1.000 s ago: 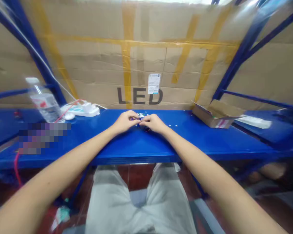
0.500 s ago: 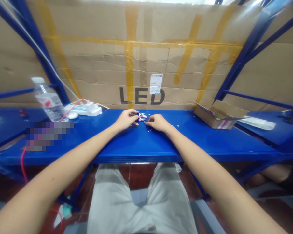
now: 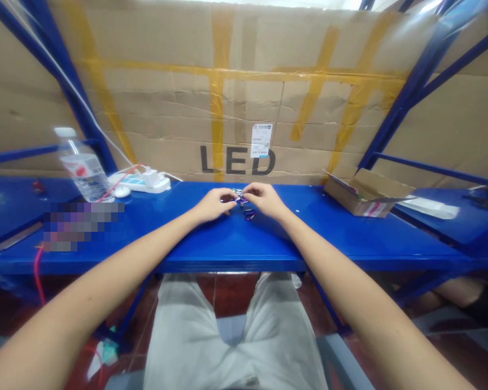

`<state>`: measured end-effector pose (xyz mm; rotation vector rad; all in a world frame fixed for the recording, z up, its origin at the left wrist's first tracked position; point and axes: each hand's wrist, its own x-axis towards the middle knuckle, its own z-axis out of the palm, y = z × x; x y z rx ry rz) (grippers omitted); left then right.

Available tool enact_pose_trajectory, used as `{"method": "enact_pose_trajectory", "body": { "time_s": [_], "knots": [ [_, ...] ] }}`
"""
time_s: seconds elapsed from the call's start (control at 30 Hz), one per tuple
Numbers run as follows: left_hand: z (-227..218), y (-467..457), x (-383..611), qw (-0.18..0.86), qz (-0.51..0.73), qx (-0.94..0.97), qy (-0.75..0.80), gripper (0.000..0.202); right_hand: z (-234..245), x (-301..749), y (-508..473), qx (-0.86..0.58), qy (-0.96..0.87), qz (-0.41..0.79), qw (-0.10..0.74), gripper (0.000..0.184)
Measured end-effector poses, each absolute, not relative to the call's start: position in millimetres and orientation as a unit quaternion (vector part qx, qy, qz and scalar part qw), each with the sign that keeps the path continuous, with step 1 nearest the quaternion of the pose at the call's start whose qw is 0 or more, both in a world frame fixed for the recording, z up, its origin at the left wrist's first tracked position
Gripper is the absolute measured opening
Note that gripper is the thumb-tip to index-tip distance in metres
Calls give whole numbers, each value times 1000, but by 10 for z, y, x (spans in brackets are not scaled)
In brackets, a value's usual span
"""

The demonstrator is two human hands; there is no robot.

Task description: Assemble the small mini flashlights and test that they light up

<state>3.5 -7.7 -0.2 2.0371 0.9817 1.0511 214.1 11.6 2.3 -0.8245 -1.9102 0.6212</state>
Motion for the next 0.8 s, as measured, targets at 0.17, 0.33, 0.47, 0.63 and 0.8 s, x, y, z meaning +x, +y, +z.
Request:
{"method": "enact_pose_trajectory", "body": {
  "time_s": [0.17,0.33,0.47,0.63,0.8],
  "knots": [
    [-19,-78,25,325,376,778,384,21,16,2143,101,-336,-777,253,468,10],
    [-55,-29,-4,262,366,811,374,23,1,2151,117,-338,-782,254,458,10],
    [-76,-2,9,184,368,829,380,24,-18,2134,112,-344,-798,238,434,8],
    [-80,-3,41,164,344,840,386,37,-5,2118,65,-352,-818,188,415,8],
    [-50,-41,61,137,337,845,391,22,19,2117,23,-354,-843,131,382,14]
  ]
}}
